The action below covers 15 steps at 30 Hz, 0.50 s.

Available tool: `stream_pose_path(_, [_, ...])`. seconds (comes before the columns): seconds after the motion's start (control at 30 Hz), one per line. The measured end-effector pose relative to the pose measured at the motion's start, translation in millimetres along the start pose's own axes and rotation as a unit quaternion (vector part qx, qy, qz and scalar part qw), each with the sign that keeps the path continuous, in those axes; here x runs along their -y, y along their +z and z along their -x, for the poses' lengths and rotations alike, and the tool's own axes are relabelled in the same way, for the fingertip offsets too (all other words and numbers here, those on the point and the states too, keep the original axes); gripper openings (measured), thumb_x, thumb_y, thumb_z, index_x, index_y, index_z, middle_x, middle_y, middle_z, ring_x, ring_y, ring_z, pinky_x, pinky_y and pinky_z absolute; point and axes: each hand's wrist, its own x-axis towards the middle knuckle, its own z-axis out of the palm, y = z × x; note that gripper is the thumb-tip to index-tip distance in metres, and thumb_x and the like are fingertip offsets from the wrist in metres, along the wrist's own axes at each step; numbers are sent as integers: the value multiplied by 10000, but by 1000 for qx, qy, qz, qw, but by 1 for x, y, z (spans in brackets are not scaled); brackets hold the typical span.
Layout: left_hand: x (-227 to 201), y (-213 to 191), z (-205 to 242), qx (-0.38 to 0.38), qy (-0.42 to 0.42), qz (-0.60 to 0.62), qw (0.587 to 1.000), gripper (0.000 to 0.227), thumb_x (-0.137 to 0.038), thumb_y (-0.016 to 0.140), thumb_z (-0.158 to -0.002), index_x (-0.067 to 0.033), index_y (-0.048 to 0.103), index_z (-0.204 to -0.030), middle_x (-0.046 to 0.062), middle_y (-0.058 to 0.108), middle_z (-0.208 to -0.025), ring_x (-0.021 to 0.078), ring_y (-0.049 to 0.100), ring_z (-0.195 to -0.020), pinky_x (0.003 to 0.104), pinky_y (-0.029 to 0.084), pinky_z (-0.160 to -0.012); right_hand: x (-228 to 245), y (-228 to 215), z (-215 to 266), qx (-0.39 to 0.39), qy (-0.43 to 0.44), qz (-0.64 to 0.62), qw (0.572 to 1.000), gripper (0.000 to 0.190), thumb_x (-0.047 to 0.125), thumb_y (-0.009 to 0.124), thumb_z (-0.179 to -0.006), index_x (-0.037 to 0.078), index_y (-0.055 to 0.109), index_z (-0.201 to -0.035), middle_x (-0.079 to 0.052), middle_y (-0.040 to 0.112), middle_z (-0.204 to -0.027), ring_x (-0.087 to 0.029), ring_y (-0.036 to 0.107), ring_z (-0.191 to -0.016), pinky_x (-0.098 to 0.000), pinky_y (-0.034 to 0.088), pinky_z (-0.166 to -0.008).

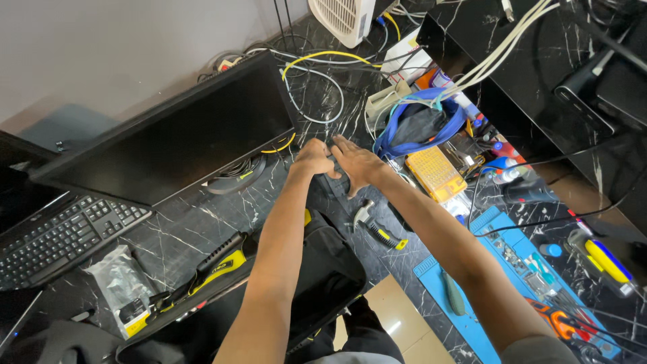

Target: The person organizes various tools and accessories on a cluttered workbench. They place a screwdriver, a power drill, a battery pack, and a pair of pliers into a black tool bag. The person also handles a plastic package and a small black box, arranging them on the table or inside the bag.

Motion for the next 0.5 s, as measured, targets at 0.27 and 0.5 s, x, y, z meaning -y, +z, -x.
stream_pose_path(0.27, [-4,0,1,4,39,-88,995,737,-255,1003,-733,-168,747,-1419,153,729,-1528,406,657,-1518,616,417,-1320,-3,-1,4,-133,-52,116,983,1462,893,937,-333,23,501,-1424,-250,554,-1628,-398,448,-1673,-467,321,-1432])
stream_pose_path(0.5, [-1,-8,3,19,54,-97,994,754,-258,1011,-757,-143,731,-1447,155,719,-1528,414,635,-1535,615,496,-1271,-10,2,-4,-75,-75,73,992,1501,886,923,-374,-34,495,-1481,-291,558,-1651,-419,462,-1671,-465,370,-1417])
